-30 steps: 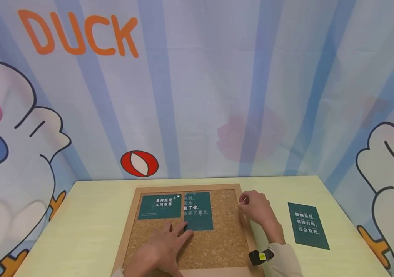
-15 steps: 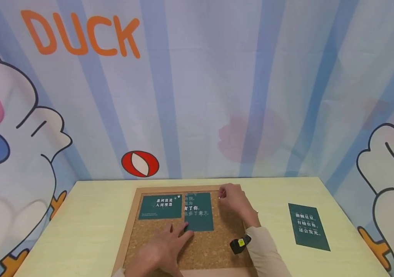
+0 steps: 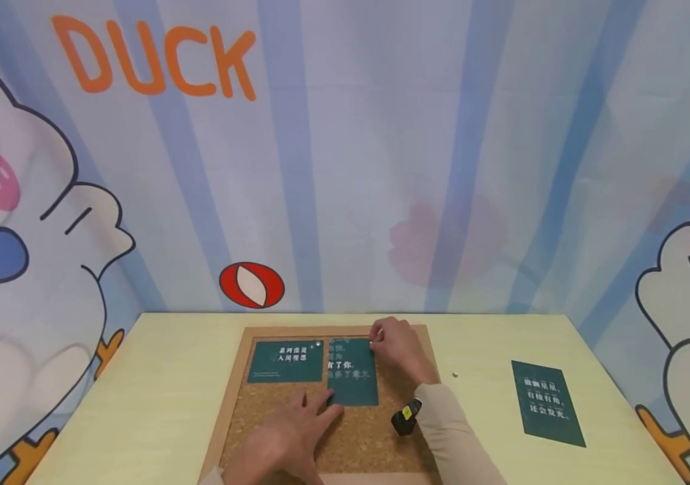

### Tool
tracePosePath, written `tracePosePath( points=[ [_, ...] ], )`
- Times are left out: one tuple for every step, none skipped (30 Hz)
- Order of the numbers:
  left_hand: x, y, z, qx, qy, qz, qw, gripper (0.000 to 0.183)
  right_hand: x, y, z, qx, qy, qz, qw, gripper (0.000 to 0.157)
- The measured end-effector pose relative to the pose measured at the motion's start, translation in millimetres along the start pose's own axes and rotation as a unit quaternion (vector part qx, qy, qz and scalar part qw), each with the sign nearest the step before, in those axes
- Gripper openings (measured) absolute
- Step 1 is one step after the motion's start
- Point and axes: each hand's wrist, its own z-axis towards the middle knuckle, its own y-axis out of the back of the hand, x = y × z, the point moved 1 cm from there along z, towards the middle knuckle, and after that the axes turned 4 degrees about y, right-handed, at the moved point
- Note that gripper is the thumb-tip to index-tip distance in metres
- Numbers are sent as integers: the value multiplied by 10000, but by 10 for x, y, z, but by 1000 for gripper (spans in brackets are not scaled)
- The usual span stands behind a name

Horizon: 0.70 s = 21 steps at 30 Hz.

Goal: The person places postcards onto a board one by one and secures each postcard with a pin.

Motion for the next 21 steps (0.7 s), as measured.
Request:
tracePosePath(
  points=[
    [-19, 25, -25, -3, 38, 55, 10000, 113, -8, -15, 10, -15, 4, -61, 10000, 3],
    [-33, 48, -46, -4, 66, 73, 10000, 113, -15, -29, 20, -30, -2, -86, 10000, 4],
    [-44, 67, -65, -18, 83, 90, 9999, 113, -22, -43, 32, -46, -47, -99, 9999, 5],
    [-58, 82, -82, -40, 127, 108, 9999, 113, -30, -54, 42, -76, -62, -121, 9999, 6],
    [-64, 94, -94, -43, 136, 129, 9998, 113, -39, -65, 54, -108, -86, -159, 9998, 6],
    [-69, 104, -106, -38, 142, 143, 9998, 112, -48, -74, 66, -134, -128, -169, 9997, 7],
    [-70, 109, -109, -27, 139, 158, 9998, 111, -58, -81, 76, -166, -153, -187, 9996, 7],
    [-71, 112, -108, -6, 130, 171, 9998, 112, -69, -87, 84, -200, -167, -196, 9995, 7],
    [-70, 115, -104, 12, 116, 184, 9998, 112, -80, -93, 91, -231, -163, -210, 9994, 6],
    [-69, 114, -100, 29, 108, 201, 9997, 111, -92, -99, 95, -255, -151, -222, 9993, 6],
    [-68, 115, -95, 49, 94, 217, 9997, 111, -108, -107, 99, -267, -162, -201, 9993, 6],
    [-66, 113, -86, 74, 79, 214, 9997, 111, -122, -114, 100, -278, -157, -183, 9993, 6],
    [-62, 104, -71, 95, 63, 217, 9997, 112, -136, -120, 96, -296, -144, -161, 9993, 6],
    [-54, 97, -57, 148, 15, 222, 9996, 112, -148, -125, 93, -303, -147, -121, 9994, 6],
    [-47, 86, -42, 176, 3, 208, 9996, 113, -159, -130, 90, -300, -150, -87, 9994, 6],
    [-38, 72, -26, 200, -5, 186, 9996, 113, -167, -133, 87, -296, -135, -68, 9994, 6],
    [-31, 62, -13, 212, -15, 182, 9996, 114, -175, -136, 86, -288, -107, -49, 9995, 6],
    [-18, 45, 5, 237, -27, 143, 9996, 115, -178, -137, 87, -285, -77, -62, 9995, 6],
    [-7, 33, 17, 271, -37, 119, 9996, 116, -180, -138, 89, -273, -62, -59, 9996, 6],
    [-6, 33, 16, 277, -26, 116, 9995, 116, -181, -140, 92, -249, -55, -64, 9997, 6],
    [-6, 30, 17, 276, -2, 81, 9996, 116, -181, -142, 96, -227, -43, -71, 9997, 6]
  ],
)
